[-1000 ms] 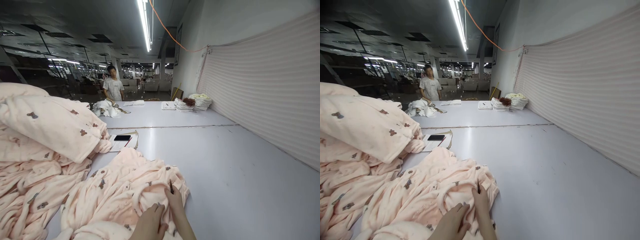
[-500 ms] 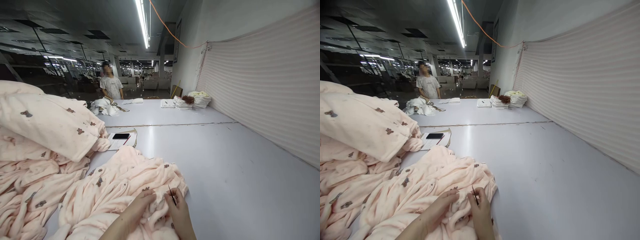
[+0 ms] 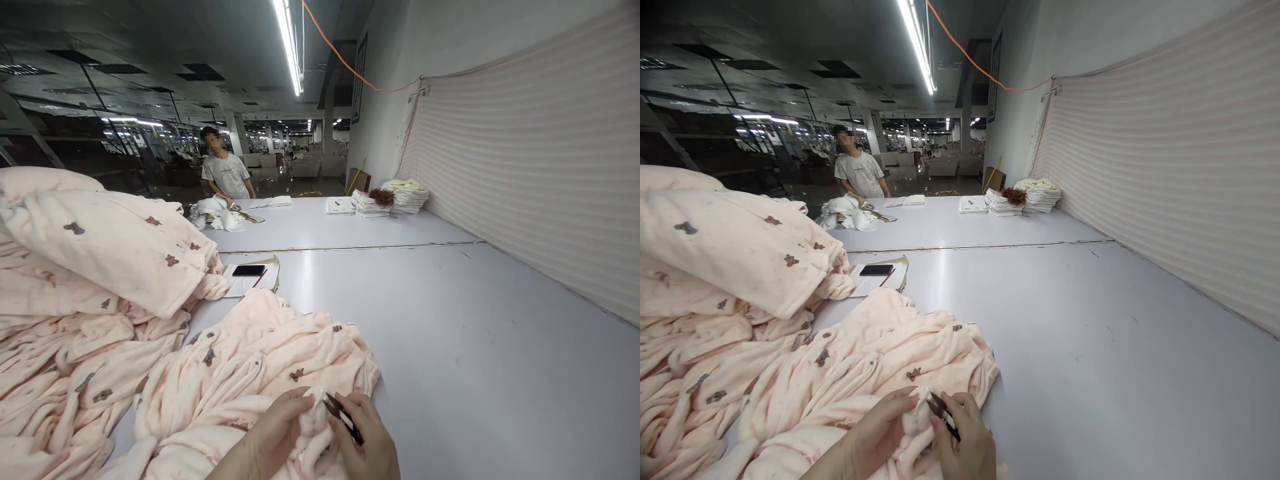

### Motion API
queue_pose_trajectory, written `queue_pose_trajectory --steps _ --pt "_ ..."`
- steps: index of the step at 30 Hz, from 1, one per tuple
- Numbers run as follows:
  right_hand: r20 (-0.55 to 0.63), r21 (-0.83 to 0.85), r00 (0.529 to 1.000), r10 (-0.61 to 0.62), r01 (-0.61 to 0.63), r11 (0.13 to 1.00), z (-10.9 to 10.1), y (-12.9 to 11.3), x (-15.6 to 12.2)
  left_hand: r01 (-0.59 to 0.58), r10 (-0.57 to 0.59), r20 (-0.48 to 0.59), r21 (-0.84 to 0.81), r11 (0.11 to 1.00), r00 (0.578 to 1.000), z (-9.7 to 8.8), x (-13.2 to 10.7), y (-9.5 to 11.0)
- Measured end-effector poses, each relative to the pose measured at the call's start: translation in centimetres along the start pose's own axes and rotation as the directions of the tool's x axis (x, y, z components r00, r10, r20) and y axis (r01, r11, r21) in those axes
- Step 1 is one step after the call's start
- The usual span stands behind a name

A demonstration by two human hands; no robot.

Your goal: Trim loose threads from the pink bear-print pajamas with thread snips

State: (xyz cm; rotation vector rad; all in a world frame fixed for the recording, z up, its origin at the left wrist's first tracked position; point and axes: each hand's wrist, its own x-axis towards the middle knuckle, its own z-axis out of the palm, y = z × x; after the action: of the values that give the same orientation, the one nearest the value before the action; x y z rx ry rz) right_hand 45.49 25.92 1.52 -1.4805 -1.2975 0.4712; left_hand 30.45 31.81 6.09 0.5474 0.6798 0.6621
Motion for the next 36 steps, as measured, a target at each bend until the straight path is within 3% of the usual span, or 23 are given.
queue_pose_trajectory --steps 7,12,17,20,26,36 --pt "-0.130 0.074 0.991 0.009 0.001 0.997 0.6 -1.2 0.1 -0.004 0.007 0.059 -0.053 0.999 0.998 0.2 -0.2 -0.5" --pt "0.003 0.057 0.998 -0.066 0.065 0.996 0.8 -1.5 0.0 0.042 -0.045 0.058 0.056 0.998 0.997 0.6 -0.8 -0.9" --pt "-0.030 0.097 0.992 0.119 -0.116 0.989 1.0 -0.3 -0.6 0.053 -0.060 0.023 0.221 0.974 0.998 0.0 -0.4 -2.0" --pt "0.015 0.156 0.979 0.202 -0.202 0.967 1.1 -0.3 -0.4 0.032 -0.032 -0.005 0.292 0.956 0.999 -0.3 -0.2 -2.4" --pt "0.034 0.189 0.992 0.123 -0.127 0.974 -0.4 -0.5 -0.3 -0.122 0.126 -0.019 0.126 0.984 0.992 0.2 -0.4 -2.5" --pt "0.158 0.147 0.974 0.160 -0.183 0.972 -1.2 0.2 -0.5 -0.132 0.131 0.119 -0.001 0.991 0.984 -0.3 -0.2 -3.6"
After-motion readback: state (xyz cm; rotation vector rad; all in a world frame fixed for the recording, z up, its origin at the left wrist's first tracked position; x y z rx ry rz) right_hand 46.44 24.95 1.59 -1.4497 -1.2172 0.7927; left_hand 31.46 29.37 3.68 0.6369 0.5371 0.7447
